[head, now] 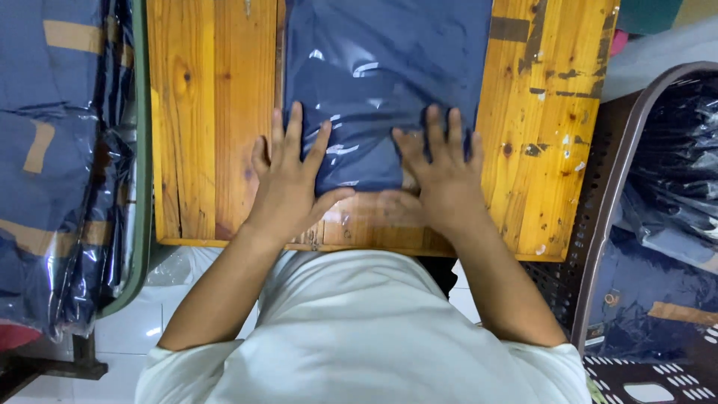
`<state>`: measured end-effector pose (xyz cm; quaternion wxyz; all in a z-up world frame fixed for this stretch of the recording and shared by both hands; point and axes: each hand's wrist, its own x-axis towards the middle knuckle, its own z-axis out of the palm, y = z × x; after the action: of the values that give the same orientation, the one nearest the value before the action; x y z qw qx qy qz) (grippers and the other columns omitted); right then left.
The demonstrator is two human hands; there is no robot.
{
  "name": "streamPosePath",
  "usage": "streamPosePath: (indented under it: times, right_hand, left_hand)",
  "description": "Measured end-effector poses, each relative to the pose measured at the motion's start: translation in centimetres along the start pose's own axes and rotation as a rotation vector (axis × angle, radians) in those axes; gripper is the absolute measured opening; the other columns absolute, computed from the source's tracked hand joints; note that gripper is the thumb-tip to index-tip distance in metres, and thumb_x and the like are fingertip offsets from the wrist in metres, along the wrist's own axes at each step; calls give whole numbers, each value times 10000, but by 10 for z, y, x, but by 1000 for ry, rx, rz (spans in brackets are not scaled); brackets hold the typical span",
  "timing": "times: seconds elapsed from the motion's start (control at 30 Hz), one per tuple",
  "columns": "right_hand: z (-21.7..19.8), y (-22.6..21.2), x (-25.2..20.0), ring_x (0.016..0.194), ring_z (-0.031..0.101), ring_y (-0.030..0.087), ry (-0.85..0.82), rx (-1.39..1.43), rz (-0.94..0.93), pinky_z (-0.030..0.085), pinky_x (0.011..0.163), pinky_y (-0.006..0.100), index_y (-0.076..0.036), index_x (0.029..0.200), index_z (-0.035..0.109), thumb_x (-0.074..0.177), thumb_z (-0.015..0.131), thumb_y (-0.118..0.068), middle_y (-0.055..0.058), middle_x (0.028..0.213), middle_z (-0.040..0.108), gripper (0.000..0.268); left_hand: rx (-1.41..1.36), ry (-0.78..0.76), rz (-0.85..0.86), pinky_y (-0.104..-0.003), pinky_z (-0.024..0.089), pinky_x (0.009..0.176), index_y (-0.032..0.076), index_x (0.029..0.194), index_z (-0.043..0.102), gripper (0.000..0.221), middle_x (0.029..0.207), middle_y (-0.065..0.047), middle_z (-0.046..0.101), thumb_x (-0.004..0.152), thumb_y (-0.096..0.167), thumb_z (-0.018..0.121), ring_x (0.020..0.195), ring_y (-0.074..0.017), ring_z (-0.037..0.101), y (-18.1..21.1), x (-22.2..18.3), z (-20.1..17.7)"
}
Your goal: Placing a folded blue shirt into a plastic bag and sealing the adhesive flap
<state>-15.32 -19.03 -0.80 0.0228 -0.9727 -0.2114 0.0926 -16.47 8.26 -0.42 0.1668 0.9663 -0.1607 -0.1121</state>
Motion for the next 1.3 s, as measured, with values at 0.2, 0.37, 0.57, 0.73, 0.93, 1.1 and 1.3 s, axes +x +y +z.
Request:
streamPosePath:
  times: [0.2,0.37,0.57,0.73,0.93,1.1,1.3]
  right_hand:
    - [-2,-4,-13,1581,286,423,255,-44,-20,347,1124,678,-259,1667,245,780,767,-858,208,1712,239,1191]
    - [24,-15,-17,1275,607,355,669,105,-122,356,1019,556,-214,1334,731,881,789,-197,77,1392,663,457]
    - [38,-17,-31,930,680,421,821,160,-197,503,782,525,-75,971,778,880,743,-153,165,999,715,125]
    - [19,-84,-24,1129,684,326,625,211,-391,521,935,450,-91,1158,752,928,636,-235,117,1204,709,295]
    - [39,-86,-11,1001,667,321,495,157,-291,483,833,427,-56,1178,711,1014,537,-336,132,1085,679,368]
    - [26,-91,-9,928,650,378,458,181,-232,502,753,447,27,1282,634,1007,534,-216,213,1113,629,380]
    - [15,-107,-5,1448,343,466,332,-28,-113,323,1100,539,-27,1569,410,1102,465,-215,254,1556,439,507]
  left_hand:
    - [-124,305,264,-510,267,1047,278,1436,603,717,1600,-119,465,854,670,751,1504,-380,416,-10,-9,9]
    - [-181,511,318,-444,384,951,237,1271,724,292,1379,-41,647,984,290,707,1263,-285,610,-11,-8,27]
    - [-221,592,345,-372,452,894,289,1147,790,192,1176,30,743,1017,311,650,1154,-242,675,-8,-6,29]
    - [-261,719,364,-387,484,881,244,1136,804,187,1172,-3,742,1004,275,677,1134,-280,676,6,-7,18]
    - [-268,787,350,-388,476,854,218,1111,807,167,1150,-19,734,1017,261,675,1132,-297,668,11,-8,13]
    - [-238,792,261,-416,473,861,189,1184,776,206,1194,-60,691,1030,200,640,1170,-356,628,8,-15,18]
    - [-425,581,-59,-583,505,1012,-38,1474,487,657,1403,-360,404,885,31,769,1211,-580,536,4,-44,6]
